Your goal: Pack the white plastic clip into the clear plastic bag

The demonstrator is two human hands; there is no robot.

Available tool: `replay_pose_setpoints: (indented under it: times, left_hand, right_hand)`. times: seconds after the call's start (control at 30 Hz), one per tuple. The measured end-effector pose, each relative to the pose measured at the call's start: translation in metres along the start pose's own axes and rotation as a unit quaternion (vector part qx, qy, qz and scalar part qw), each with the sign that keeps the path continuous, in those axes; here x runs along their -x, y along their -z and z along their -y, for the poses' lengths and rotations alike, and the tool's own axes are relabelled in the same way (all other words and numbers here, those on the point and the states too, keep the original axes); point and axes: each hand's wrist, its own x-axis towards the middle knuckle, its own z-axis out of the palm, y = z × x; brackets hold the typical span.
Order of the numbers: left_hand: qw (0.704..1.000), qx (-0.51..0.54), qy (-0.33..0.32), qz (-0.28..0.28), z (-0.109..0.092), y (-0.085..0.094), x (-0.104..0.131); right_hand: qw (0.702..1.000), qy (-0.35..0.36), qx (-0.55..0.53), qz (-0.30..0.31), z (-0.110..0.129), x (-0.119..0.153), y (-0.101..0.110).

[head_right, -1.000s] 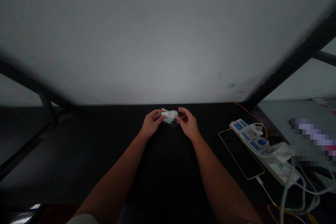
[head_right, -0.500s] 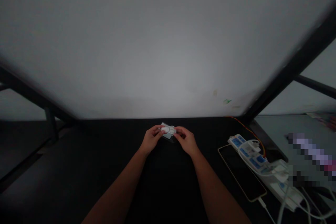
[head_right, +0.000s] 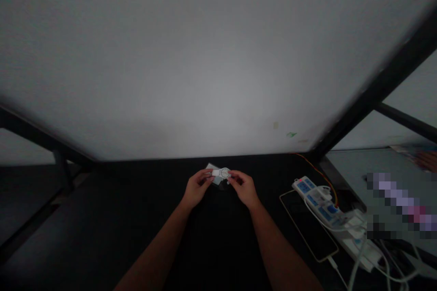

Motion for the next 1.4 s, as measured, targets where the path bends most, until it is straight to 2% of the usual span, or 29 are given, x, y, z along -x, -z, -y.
replay_pose_setpoints:
  times: [0.3,0.57,1.03,1.2,1.4]
  left_hand:
    - [1.000,0.018,0.012,-0.004,0.000,0.002,-0.006]
    - [1.000,-0.016,-0.013,-0.009,0.001,0.002,-0.005]
    - [0.999,-0.036,0.005,-0.005,0.017,0.001,-0.015]
    - [0.999,-0.046,-0.007,0.001,0.016,0.000,-0.013]
    - [0.997,-0.075,-0.032,0.006,0.008,-0.004,-0.009]
  right_hand:
    - [1.000,0.011,-0.011,0.018,0.001,0.000,0.000]
    - [0.999,0.018,0.006,0.036,0.006,-0.002,-0.001]
    - [0.998,0.050,0.025,0.006,0.002,-0.004,-0.005]
    - [0.998,0.048,0.038,0.006,0.000,-0.005,-0.003]
    - [0.991,0.082,0.098,-0.041,0.000,-0.007,0.001]
